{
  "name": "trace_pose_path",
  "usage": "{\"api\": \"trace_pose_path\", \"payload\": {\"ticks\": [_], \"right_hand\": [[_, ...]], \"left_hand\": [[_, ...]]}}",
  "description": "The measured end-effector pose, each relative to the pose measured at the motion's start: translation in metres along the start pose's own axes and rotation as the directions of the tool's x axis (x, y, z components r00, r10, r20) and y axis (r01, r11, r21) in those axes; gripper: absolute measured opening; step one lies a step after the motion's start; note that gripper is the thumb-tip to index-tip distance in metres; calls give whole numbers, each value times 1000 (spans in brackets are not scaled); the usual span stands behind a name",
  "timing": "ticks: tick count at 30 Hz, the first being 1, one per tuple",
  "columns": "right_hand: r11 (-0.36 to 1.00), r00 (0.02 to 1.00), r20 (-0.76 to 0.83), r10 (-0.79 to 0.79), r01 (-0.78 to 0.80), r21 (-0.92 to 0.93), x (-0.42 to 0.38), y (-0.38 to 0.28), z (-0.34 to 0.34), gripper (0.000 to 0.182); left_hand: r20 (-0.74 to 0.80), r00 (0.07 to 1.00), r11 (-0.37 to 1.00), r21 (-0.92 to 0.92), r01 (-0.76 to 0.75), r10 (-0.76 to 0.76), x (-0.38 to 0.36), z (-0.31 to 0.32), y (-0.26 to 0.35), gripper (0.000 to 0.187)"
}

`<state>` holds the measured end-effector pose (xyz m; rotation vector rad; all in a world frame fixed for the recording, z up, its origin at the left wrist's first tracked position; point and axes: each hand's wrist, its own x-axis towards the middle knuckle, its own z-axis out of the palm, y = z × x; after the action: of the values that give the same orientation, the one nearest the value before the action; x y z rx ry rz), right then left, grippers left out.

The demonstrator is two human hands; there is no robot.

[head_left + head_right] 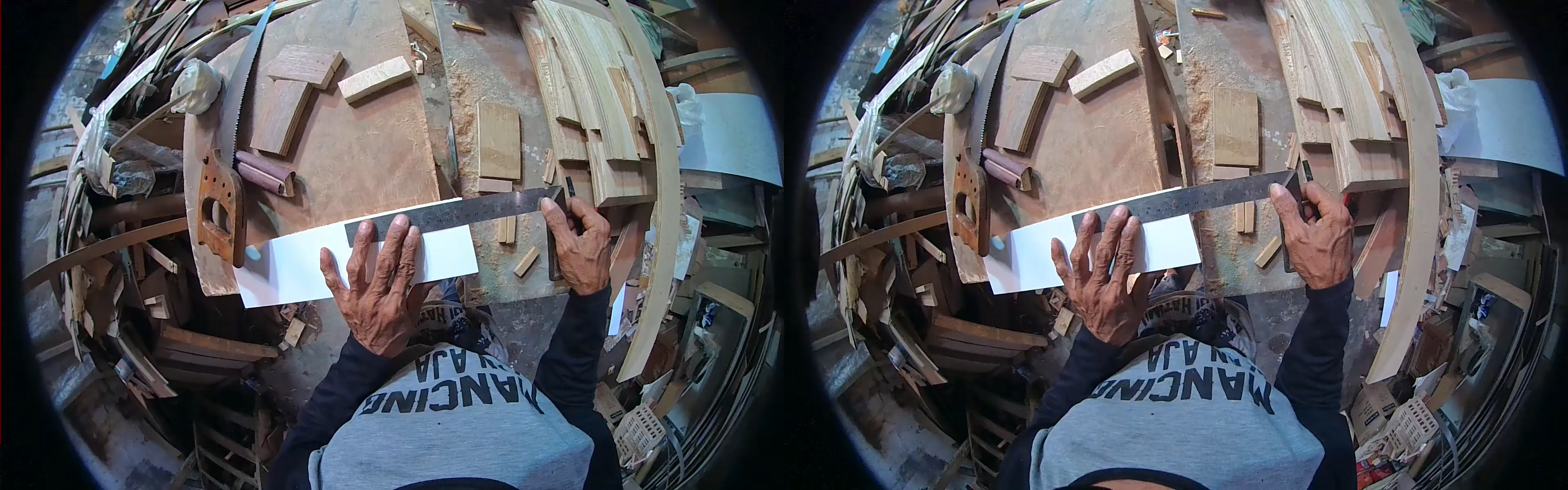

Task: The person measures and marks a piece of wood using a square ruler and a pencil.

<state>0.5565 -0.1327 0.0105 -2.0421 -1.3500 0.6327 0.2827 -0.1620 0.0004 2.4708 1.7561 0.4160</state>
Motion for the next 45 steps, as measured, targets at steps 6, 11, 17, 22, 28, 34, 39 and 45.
{"api": "trace_pose_path", "payload": {"ticks": [6, 11, 17, 22, 28, 34, 39, 45], "right_hand": [[1000, 1000, 6, 3, -3, 8, 0, -2, -1, 48], [1000, 1000, 8, 4, -4, -6, 1, 1, 0, 47], [1000, 1000, 6, 8, -8, 29, 1, -2, 0, 45], [999, 1000, 9, -14, 13, 45, 3, 4, 2, 49], [1000, 1000, 9, -20, 20, 22, 2, 0, 0, 48], [997, 1000, -4, -22, 22, 80, 2, 0, 3, 48], [999, 1000, 18, -22, 21, 49, 2, 1, 1, 47], [999, 1000, 22, -13, 13, 41, 2, 0, -1, 47]], "left_hand": [[-8, 1000, 1000, 6, -9, 9, 0, 1, 0, 66], [6, 1000, 1000, 15, -12, 11, 0, -1, -1, 67], [14, 1000, 1000, 10, -13, 13, 0, -2, -1, 72], [1, 1000, 1000, -6, -5, 5, 1, -2, 0, 71], [-37, 999, 1000, -15, -3, 2, 2, 1, 0, 68], [-16, 1000, 1000, -16, 9, -9, 2, -2, 1, 64], [-23, 1000, 1000, -6, 7, -7, 3, -2, 1, 62], [-14, 1000, 1000, -3, 11, -11, 2, 0, 1, 61]]}}
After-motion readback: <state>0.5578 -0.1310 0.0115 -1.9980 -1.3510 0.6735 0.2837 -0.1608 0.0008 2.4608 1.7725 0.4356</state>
